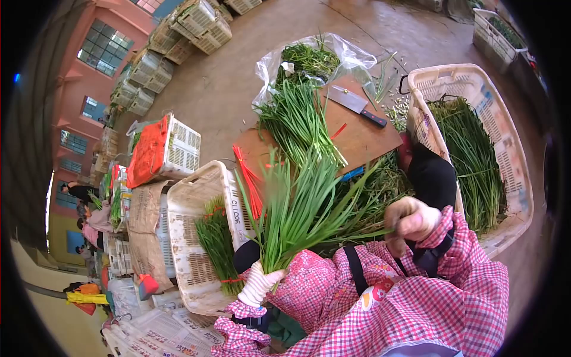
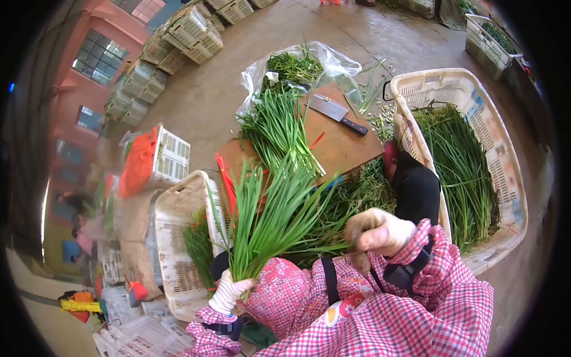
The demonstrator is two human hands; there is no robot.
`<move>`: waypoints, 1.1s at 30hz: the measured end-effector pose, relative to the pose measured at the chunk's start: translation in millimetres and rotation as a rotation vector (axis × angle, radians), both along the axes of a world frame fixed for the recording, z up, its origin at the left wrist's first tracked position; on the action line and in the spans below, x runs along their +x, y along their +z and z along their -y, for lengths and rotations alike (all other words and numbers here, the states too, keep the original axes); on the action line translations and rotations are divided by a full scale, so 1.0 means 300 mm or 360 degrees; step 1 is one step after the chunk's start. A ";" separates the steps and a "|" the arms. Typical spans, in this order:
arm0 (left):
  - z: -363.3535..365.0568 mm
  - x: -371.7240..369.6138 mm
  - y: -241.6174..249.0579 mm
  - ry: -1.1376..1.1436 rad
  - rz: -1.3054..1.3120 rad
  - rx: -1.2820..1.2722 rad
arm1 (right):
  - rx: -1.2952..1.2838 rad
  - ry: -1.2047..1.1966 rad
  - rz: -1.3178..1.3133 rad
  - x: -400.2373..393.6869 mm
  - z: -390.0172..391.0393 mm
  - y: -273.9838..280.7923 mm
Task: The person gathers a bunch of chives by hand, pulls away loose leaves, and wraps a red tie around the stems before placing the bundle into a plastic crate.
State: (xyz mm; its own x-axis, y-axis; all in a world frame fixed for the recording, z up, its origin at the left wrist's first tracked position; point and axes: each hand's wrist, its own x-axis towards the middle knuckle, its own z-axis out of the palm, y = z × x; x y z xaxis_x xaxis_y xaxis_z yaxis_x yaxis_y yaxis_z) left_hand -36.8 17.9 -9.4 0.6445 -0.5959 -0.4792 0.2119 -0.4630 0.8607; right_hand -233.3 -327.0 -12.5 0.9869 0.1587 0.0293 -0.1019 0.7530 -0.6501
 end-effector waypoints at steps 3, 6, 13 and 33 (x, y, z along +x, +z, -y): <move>-0.015 0.014 -0.018 -0.0091 -0.0134 0.0050 | 0.0003 -0.0159 0.0190 -0.030 0.041 -0.014; -0.018 0.030 -0.018 -0.0163 0.0025 0.0103 | 0.0546 -0.0216 0.0678 -0.020 0.054 -0.050; -0.059 0.025 -0.052 0.0046 -0.0279 -0.0100 | 0.0240 -0.0662 0.0086 -0.093 0.089 -0.042; 0.019 -0.023 -0.002 0.0030 -0.0540 -0.0200 | -0.0980 -0.0165 -0.0266 0.146 -0.166 0.104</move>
